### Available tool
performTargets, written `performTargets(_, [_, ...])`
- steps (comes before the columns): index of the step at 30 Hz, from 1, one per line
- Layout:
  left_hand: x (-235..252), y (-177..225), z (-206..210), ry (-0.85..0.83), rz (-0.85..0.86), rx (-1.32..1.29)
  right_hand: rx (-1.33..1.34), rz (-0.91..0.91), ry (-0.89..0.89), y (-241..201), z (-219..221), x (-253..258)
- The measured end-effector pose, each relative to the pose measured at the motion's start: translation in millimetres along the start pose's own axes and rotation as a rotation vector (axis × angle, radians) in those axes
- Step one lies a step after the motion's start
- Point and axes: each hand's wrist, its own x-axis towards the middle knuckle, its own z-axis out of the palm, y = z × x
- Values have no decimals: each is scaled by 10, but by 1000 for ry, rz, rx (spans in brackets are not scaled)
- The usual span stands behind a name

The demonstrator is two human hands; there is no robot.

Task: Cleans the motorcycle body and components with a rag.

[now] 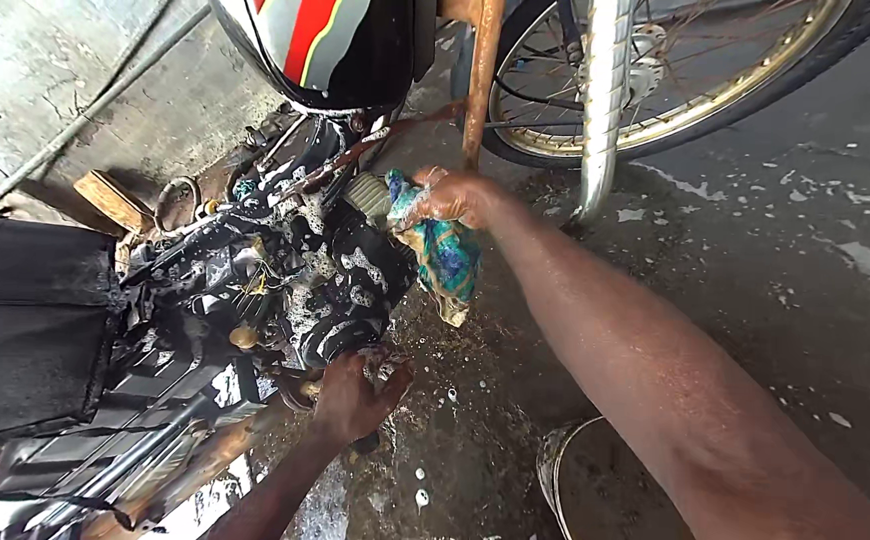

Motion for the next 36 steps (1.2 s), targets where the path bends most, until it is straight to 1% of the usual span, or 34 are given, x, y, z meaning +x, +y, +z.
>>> performTargets(2, [19, 7, -13, -13, 1, 1, -105, 29, 6, -82, -42, 34])
performTargets(5, [19, 45, -39, -55, -33, 14, -416, 121, 5, -303, 112, 135])
performTargets(6, [15, 55, -48, -60, -37, 22, -454, 147, -6, -350, 138, 155])
performTargets(8, [10, 48, -26, -25, -13, 25, -369, 107, -10, -278, 50, 137])
performTargets(10, [10, 17, -8, 4, -2, 17, -163, 33, 22, -69, -105, 93])
performTargets(11, [6, 12, -7, 8, -7, 9, -105, 20, 19, -9, -145, 83])
performTargets(12, [11, 13, -8, 3, -14, 5, -114, 17, 20, -11, -156, 89])
performTargets(14, [20, 11, -8, 0, -20, 8, -318, 40, 35, -176, -111, 139])
performTargets(16, [13, 6, -10, -8, -19, 11, -577, 104, 43, -382, 63, 171])
performTargets(17, [19, 5, -4, -1, -10, 10, -654, 129, 66, -437, 117, 165])
performTargets(18, [17, 3, 3, 13, 0, 2, -674, 111, 92, -417, 126, 154])
performTargets(19, [12, -7, 10, 29, 10, -6, -630, 50, 127, -317, 106, 138])
performTargets(22, [9, -11, 19, 51, 24, -19, -274, -153, 288, 157, 8, 75])
performTargets(23, [9, -1, 18, 53, 24, -8, -273, -166, 339, 195, 36, 57])
performTargets(24, [8, 13, 17, 49, 15, 4, -356, -141, 369, 135, 87, 21])
performTargets(26, [11, 35, -3, 33, -10, 18, -603, -84, 393, -113, 226, -83])
performTargets(27, [12, 44, -9, 26, -17, 19, -678, -91, 407, -164, 269, -114])
performTargets(28, [14, 52, -8, 25, -20, 17, -690, -113, 423, -147, 285, -126])
performTargets(30, [27, 53, -7, 27, -24, 21, -554, -136, 478, 14, 275, -68])
performTargets(32, [31, 39, -8, 9, -22, 23, -354, -70, 551, 148, 263, -11])
performTargets(34, [25, 22, 0, -7, -19, 4, -164, 51, 600, 214, 276, 10])
performTargets(35, [27, -1, -1, -1, -12, -12, -60, 61, 626, 267, 296, 31])
performTargets(36, [29, -30, 8, 19, -2, -31, 50, 35, 644, 329, 312, 40])
